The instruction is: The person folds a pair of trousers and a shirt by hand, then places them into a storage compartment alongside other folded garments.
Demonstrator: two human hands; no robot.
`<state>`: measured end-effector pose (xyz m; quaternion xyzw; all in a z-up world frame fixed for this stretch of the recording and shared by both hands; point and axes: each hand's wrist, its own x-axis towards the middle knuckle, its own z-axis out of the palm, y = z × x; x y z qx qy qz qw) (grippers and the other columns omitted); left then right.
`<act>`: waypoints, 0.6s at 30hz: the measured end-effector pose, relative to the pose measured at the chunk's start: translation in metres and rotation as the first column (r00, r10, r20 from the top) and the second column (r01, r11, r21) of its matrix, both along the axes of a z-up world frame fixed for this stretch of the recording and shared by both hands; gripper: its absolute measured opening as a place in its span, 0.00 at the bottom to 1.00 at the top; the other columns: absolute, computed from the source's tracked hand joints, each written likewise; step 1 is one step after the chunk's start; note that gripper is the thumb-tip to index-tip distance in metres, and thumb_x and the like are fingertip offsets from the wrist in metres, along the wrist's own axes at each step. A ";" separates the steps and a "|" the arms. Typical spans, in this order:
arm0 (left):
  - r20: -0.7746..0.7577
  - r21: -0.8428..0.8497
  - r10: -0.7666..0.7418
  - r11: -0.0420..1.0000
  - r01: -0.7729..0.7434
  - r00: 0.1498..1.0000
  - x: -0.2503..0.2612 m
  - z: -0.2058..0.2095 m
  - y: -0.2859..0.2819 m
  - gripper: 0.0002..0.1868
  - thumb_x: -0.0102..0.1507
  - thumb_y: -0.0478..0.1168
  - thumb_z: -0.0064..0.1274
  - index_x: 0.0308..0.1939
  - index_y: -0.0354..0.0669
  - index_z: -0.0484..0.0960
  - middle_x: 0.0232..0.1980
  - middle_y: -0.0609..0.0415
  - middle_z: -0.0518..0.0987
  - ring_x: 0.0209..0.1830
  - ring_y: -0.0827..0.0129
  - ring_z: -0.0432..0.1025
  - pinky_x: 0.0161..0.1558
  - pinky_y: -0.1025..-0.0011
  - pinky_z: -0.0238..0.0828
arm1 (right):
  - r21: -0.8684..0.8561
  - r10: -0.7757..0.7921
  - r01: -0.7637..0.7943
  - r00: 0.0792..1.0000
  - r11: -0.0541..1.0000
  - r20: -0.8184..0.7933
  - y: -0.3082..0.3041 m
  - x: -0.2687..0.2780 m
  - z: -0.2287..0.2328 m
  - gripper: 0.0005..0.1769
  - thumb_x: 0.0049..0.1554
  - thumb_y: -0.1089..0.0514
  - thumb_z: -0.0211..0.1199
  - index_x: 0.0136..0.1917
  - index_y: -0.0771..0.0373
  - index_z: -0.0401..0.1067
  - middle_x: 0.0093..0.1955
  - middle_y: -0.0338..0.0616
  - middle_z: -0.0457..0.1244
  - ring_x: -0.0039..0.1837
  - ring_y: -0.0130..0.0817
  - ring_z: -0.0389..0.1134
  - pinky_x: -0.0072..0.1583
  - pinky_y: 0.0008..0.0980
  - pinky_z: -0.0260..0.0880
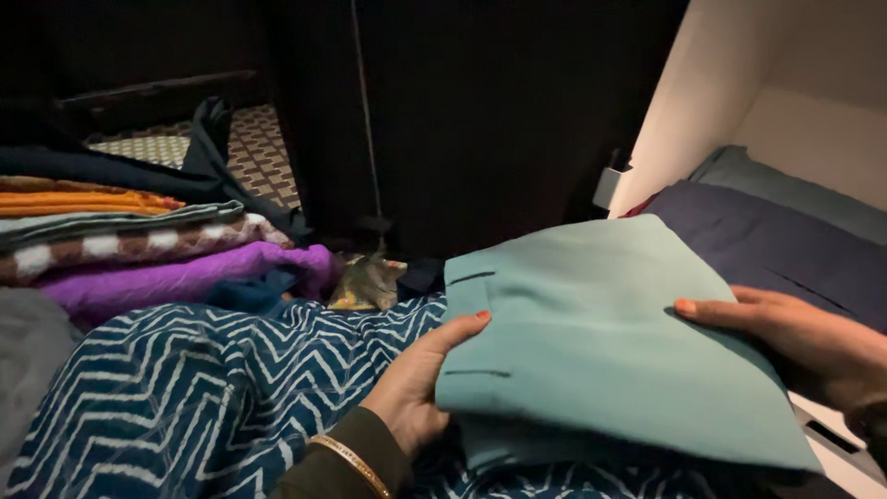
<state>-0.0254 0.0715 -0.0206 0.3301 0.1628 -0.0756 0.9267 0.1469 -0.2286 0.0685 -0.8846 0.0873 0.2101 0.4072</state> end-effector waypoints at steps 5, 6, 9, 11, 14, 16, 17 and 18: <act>0.057 -0.142 -0.045 0.988 0.052 0.997 0.013 0.002 -0.002 0.33 0.62 0.45 0.59 0.66 0.28 0.70 0.57 0.36 0.77 0.51 0.54 0.77 0.46 0.58 0.82 | 0.243 -0.055 0.060 0.998 0.968 -0.029 0.003 0.009 0.001 0.41 0.58 0.36 0.65 0.67 0.75 0.67 0.53 0.76 0.67 0.50 0.60 0.73 0.49 0.47 0.73; 0.160 -0.176 -0.074 0.979 0.102 0.984 0.013 0.004 -0.003 0.35 0.62 0.44 0.61 0.68 0.28 0.69 0.58 0.38 0.76 0.49 0.56 0.76 0.45 0.58 0.82 | 0.289 -0.076 0.081 0.997 0.954 -0.030 0.003 0.012 -0.002 0.44 0.57 0.34 0.66 0.65 0.77 0.69 0.51 0.79 0.69 0.46 0.61 0.72 0.46 0.45 0.72; 0.067 -0.050 0.022 0.999 -0.019 0.997 0.016 0.020 -0.007 0.36 0.59 0.42 0.56 0.70 0.41 0.59 0.63 0.32 0.71 0.54 0.49 0.77 0.47 0.53 0.82 | 0.377 -0.028 0.060 0.996 0.924 -0.089 0.007 0.007 -0.009 0.37 0.54 0.40 0.67 0.63 0.73 0.75 0.48 0.62 0.70 0.42 0.46 0.70 0.41 0.42 0.72; 0.121 -0.021 0.010 1.000 -0.008 0.993 0.016 0.031 -0.007 0.37 0.59 0.42 0.55 0.71 0.44 0.58 0.63 0.31 0.70 0.54 0.48 0.77 0.46 0.51 0.81 | 0.357 -0.130 0.158 0.986 0.921 -0.103 0.011 0.003 -0.005 0.32 0.57 0.43 0.65 0.64 0.71 0.73 0.49 0.64 0.69 0.45 0.49 0.71 0.45 0.46 0.73; 0.172 0.065 -0.014 0.998 0.002 0.985 0.024 0.048 -0.013 0.38 0.59 0.42 0.54 0.72 0.50 0.58 0.64 0.33 0.70 0.56 0.49 0.75 0.46 0.51 0.82 | 0.384 -0.186 0.220 0.975 0.897 -0.124 0.009 -0.003 0.012 0.26 0.57 0.47 0.62 0.64 0.62 0.74 0.50 0.59 0.71 0.48 0.49 0.72 0.49 0.53 0.74; 0.164 0.128 -0.038 0.992 0.017 0.986 0.034 0.063 -0.019 0.37 0.59 0.42 0.53 0.71 0.53 0.59 0.64 0.36 0.70 0.58 0.51 0.74 0.46 0.52 0.82 | 0.439 -0.154 0.199 0.979 0.876 -0.136 0.007 -0.006 0.024 0.25 0.54 0.48 0.62 0.64 0.55 0.76 0.51 0.51 0.72 0.48 0.45 0.73 0.48 0.54 0.75; 0.185 0.177 -0.103 0.982 0.070 0.977 0.040 0.071 -0.023 0.38 0.59 0.46 0.53 0.72 0.54 0.58 0.64 0.39 0.71 0.59 0.51 0.73 0.48 0.53 0.80 | 0.380 -0.237 0.255 0.967 0.889 -0.095 0.004 -0.008 0.030 0.25 0.56 0.50 0.62 0.66 0.55 0.75 0.54 0.53 0.71 0.51 0.47 0.72 0.52 0.56 0.74; 0.202 0.231 -0.175 0.965 0.127 0.964 0.047 0.080 -0.027 0.39 0.59 0.49 0.53 0.73 0.54 0.57 0.64 0.41 0.72 0.59 0.51 0.72 0.49 0.53 0.78 | 0.328 -0.320 0.318 0.946 0.890 -0.048 -0.002 -0.011 0.035 0.25 0.57 0.52 0.61 0.68 0.55 0.74 0.57 0.54 0.70 0.54 0.48 0.71 0.55 0.58 0.73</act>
